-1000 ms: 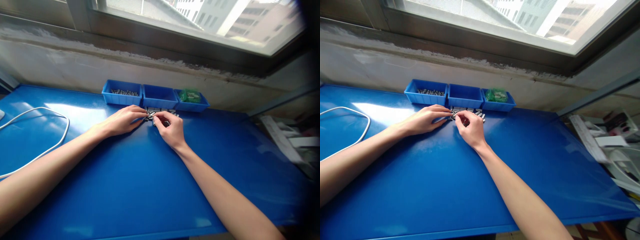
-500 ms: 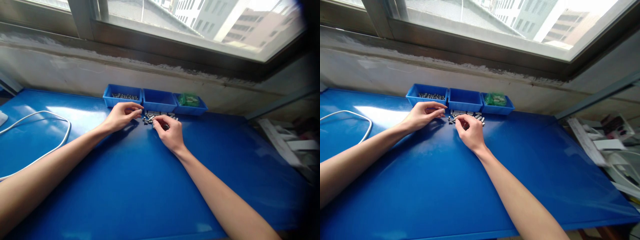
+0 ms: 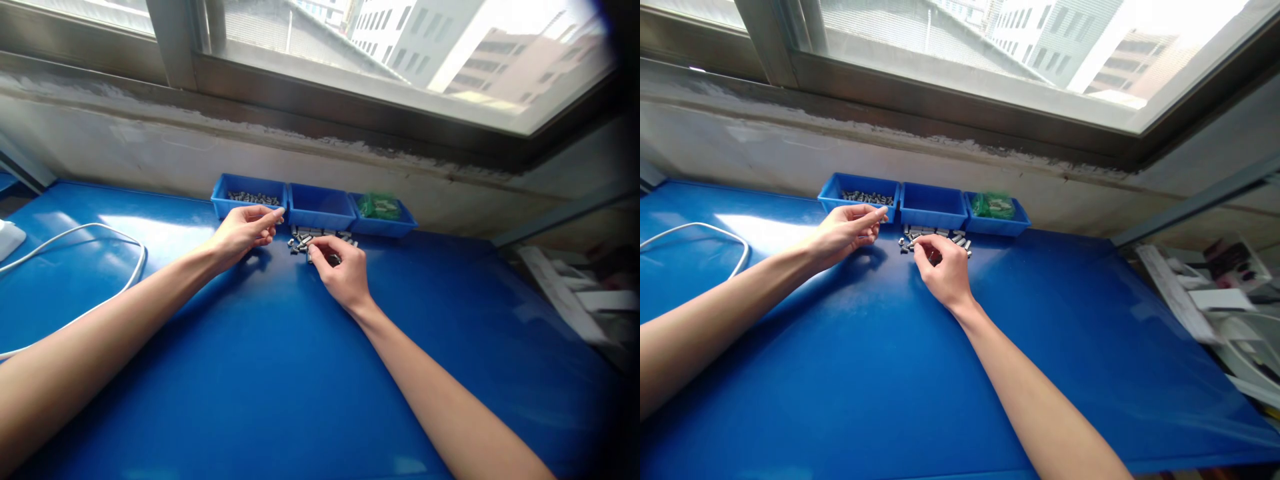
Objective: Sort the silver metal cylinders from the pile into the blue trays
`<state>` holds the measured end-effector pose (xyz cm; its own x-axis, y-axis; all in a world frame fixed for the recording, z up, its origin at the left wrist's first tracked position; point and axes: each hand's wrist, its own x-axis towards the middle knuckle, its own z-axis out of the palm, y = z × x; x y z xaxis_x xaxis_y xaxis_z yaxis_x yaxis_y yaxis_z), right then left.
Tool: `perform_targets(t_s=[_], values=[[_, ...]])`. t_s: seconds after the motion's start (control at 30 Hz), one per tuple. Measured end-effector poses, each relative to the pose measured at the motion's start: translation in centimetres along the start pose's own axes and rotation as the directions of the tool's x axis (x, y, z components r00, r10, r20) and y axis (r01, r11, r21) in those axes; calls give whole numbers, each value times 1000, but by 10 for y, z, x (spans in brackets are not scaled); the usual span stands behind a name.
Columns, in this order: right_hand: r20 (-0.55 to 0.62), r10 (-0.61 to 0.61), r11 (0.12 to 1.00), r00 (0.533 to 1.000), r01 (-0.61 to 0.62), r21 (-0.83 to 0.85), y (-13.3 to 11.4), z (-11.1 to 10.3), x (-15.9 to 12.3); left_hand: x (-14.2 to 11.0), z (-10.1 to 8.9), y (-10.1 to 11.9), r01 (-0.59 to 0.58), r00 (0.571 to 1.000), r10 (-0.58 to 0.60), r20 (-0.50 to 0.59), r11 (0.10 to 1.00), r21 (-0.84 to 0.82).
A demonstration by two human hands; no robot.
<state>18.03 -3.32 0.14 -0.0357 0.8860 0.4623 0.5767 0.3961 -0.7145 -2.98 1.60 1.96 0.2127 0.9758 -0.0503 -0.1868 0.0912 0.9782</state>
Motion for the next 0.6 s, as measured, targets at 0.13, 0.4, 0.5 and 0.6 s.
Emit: perform_targets(t_s=[0.13,0.4,0.5,0.6], values=[[-37,11,1000,999,-11,7,-1,-1,0,3,-3,4,-153,977,144,-160,987,-47],[-113,61,998,992,-59,19,2,-1,0,8,-11,5,-273,940,256,-228,961,-49],[-142,64,998,988,-66,-12,3,0,1,5,-8,4,-291,939,296,-177,955,52],[-130,-15,994,991,1,-109,4,1,1,0,-4,1,-363,911,403,-81,881,303]])
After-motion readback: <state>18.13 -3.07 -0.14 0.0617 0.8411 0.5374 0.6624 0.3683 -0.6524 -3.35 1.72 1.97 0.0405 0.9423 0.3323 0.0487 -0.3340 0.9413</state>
